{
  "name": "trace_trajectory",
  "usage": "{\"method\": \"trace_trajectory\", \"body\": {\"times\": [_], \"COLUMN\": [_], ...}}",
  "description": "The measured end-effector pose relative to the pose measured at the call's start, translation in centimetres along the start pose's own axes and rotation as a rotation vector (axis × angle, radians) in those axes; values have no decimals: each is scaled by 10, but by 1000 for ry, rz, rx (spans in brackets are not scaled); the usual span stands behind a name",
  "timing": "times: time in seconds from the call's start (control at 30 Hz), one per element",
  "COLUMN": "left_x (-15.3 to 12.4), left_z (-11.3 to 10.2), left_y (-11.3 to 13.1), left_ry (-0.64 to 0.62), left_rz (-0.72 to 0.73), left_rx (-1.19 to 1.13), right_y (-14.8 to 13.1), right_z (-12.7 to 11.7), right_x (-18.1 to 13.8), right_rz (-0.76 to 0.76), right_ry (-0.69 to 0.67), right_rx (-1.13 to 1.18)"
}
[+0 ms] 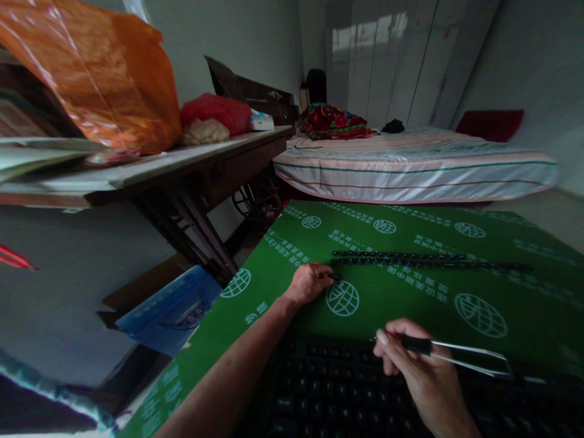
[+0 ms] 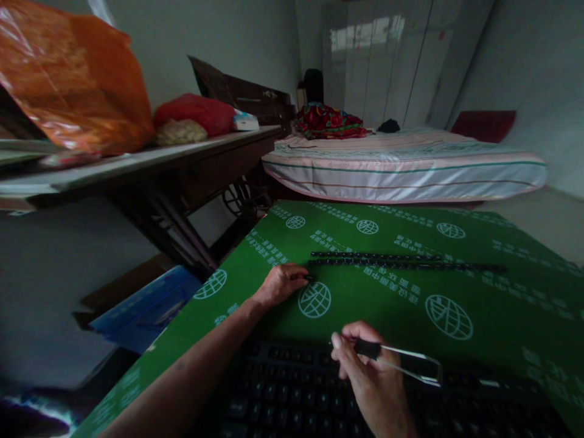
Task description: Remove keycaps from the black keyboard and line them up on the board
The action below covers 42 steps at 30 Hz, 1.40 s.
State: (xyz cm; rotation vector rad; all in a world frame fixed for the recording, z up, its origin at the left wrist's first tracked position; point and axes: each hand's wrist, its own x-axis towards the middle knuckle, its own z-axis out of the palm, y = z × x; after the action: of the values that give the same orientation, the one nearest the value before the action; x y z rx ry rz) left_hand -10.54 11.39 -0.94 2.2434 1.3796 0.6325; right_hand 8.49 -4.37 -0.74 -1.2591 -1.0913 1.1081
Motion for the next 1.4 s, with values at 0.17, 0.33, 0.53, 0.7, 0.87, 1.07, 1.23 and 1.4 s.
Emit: {"method": "trace_trajectory", "body": {"times": [0.17, 0.33, 0.53, 0.7, 0.87, 1.07, 1.23, 1.4], "left_x": [8, 12, 14, 14, 14, 15, 15, 15], "left_z": [1, 2, 5, 5, 5, 6, 6, 6], "left_y": [-5, -8, -10, -8, -7, -8, -9, -9], "left_ry": [1, 11, 24, 41, 44, 54, 56, 62], "left_rz": [12, 14, 18, 12, 11, 0, -4, -16], "left_rx": [9, 13, 20, 27, 26, 21, 9, -3], "right_y": [-1, 1, -3, -6, -4, -2, -5, -5], "right_z": [0, -4, 1, 3, 1, -2, -2, 0], "right_x": [2, 3, 1, 1, 1, 2, 2, 2], "right_rz": [0, 1, 0, 2, 10, 14, -5, -7], "right_ry": [-22, -85, -14, -15, -23, -79, -87, -67], "right_rx": [0, -43, -42, -49, -26, -46, -70, -67]}}
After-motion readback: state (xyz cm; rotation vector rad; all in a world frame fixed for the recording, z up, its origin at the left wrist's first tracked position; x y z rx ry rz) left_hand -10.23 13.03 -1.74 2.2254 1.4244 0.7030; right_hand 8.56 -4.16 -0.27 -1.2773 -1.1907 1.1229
